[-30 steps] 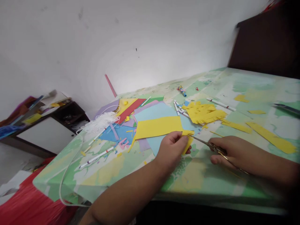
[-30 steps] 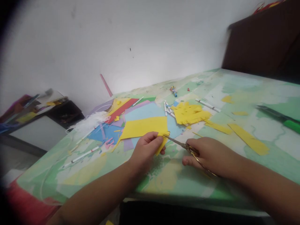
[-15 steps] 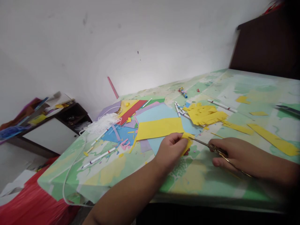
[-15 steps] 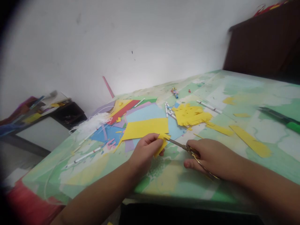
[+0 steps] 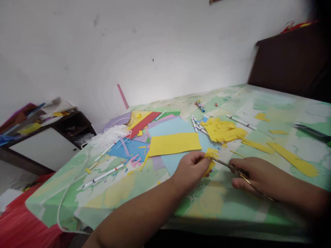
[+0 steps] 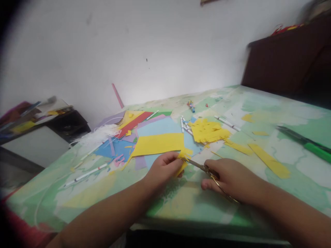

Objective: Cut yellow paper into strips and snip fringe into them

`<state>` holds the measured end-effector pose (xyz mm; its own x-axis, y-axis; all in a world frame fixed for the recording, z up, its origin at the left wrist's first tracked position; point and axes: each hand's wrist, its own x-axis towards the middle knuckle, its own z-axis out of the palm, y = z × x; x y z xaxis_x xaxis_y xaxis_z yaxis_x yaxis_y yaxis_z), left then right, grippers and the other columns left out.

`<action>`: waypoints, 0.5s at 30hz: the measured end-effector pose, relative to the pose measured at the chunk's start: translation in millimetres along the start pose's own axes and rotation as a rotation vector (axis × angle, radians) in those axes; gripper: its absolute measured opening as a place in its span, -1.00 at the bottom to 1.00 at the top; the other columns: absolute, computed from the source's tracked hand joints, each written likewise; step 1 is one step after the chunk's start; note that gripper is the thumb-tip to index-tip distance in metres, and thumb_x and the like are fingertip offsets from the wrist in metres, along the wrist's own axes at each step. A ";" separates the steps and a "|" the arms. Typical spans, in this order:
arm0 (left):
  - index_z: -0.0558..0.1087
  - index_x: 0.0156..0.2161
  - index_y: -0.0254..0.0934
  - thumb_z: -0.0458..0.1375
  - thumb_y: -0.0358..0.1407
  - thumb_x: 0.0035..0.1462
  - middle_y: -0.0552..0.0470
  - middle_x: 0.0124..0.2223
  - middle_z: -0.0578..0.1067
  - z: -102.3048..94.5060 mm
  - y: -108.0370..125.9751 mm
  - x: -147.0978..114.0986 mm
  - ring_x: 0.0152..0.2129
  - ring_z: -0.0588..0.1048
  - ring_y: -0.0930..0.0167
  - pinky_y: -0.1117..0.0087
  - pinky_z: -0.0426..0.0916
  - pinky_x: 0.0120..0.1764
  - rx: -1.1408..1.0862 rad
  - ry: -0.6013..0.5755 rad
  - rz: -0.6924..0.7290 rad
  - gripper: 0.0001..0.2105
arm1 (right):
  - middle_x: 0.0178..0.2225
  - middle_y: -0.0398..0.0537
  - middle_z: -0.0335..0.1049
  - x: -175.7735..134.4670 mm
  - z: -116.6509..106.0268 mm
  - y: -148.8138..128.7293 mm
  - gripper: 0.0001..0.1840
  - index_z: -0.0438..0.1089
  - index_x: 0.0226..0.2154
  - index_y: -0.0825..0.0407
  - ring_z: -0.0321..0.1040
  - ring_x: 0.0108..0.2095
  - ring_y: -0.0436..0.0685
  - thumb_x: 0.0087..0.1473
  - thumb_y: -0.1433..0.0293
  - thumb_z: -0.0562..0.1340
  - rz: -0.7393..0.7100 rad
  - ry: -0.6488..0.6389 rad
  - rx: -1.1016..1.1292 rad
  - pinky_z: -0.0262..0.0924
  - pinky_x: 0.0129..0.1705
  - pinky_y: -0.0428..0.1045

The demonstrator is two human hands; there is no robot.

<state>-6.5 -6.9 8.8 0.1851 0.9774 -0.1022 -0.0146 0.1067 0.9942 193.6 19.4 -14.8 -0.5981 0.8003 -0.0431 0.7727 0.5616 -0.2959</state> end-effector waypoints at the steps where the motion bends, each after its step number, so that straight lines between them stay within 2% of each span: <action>1: 0.36 -0.50 -0.34 0.08 -0.33 -0.06 0.14 -0.62 0.30 -0.1 0.8 -0.2 -0.67 0.25 0.59 0.54 0.16 -0.55 -0.006 0.012 0.004 -0.90 | -0.55 -0.10 0.28 0.0 0.2 0.4 -0.58 0.15 -0.53 0.00 0.18 -0.53 0.08 -0.01 -0.01 0.01 -0.007 0.002 -0.003 -0.08 -0.52 -0.06; 9: 0.35 -0.53 -0.35 0.07 -0.38 -0.08 0.14 -0.62 0.30 -2.6 6.3 -3.6 -0.65 0.27 0.60 0.55 0.19 -0.51 -0.038 0.088 0.020 -0.91 | -0.55 -0.09 0.27 2.2 2.0 4.1 -0.64 0.14 -0.52 0.00 0.18 -0.53 0.10 0.01 0.05 0.02 -0.027 -0.020 0.012 -0.06 -0.51 -0.04; 15: 0.37 -0.54 -0.35 0.07 -0.38 -0.09 0.14 -0.62 0.30 -2.2 8.0 -3.9 -0.67 0.28 0.60 0.56 0.21 -0.52 -0.068 0.083 0.007 -0.91 | -0.48 -0.02 0.34 -0.1 -4.6 0.3 -0.63 0.26 -0.42 0.00 0.23 -0.48 0.14 -0.02 0.04 0.05 0.010 -0.039 0.035 0.00 -0.49 -0.02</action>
<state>-9.5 -9.4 17.1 0.1025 0.9896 -0.1006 -0.0825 0.1092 0.9906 194.9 20.4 -10.5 -0.5988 0.7966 -0.0829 0.7711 0.5454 -0.3285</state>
